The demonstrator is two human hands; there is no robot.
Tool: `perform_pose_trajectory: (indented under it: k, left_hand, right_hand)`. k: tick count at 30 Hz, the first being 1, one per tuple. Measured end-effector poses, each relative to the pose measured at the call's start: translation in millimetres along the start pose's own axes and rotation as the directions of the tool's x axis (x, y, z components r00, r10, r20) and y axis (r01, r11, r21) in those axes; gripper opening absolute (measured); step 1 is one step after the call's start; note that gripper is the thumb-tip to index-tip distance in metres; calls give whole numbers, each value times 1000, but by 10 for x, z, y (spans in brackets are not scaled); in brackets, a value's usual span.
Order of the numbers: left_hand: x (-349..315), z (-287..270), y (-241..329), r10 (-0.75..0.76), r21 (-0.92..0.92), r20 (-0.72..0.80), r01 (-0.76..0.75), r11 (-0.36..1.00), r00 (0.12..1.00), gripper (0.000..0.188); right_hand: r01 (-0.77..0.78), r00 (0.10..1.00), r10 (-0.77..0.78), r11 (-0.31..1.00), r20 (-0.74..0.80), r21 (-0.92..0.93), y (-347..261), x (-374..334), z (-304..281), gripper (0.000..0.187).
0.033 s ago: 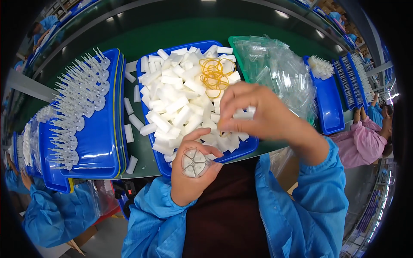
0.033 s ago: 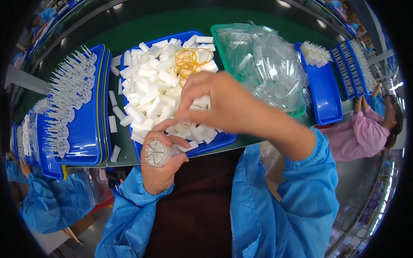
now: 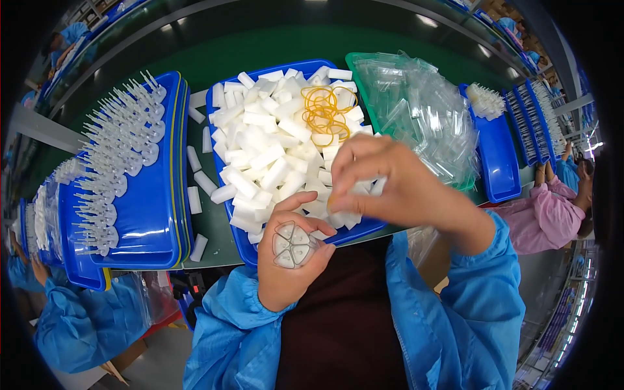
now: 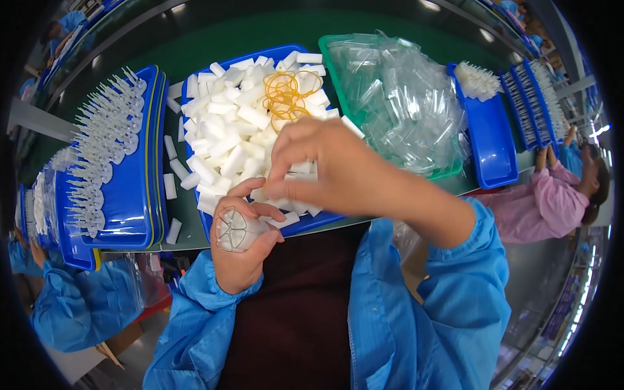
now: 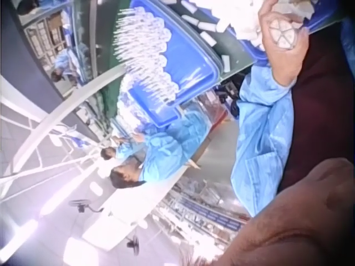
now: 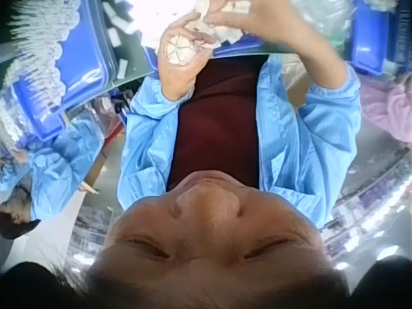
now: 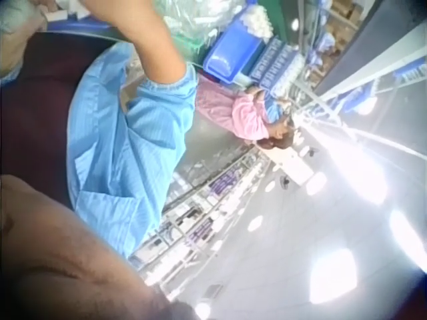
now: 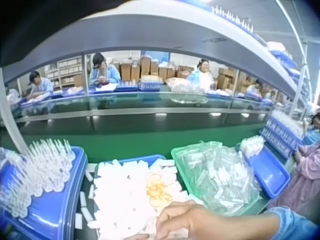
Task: The person wraps a rubber band around an assembled bundle of plastic components and places it on a tray. The person then inserts clear plastic tubes into white filter blocks, groups them together into a cylindrical bundle, and secures the bundle with a rubber band.
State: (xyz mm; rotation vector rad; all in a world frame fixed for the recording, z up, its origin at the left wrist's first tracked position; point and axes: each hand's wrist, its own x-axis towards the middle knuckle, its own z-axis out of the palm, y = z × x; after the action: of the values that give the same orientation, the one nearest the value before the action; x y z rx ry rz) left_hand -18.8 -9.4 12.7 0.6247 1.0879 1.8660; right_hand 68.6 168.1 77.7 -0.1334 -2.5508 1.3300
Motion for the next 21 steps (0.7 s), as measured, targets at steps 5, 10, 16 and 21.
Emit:
perform_pose_trajectory:
  k: [5,10,16,21]
  left_hand:
    - [-17,-9,-53,24,155,33,-29,988,999,37]
    - [-40,-112,-149,1,-167,72,11,986,997,36]
    - [121,-225,81,74,-268,857,317,910,511,28]
    - [-47,-93,10,-101,-161,525,215,963,845,61]
  right_hand:
    - [-31,998,29,999,-54,-29,-108,-284,213,9]
    - [-127,973,181,937,-144,324,93,-487,412,10]
    - [95,995,-34,183,-90,979,87,-738,314,28]
    - [102,995,8,-30,-102,994,118,-681,14,68]
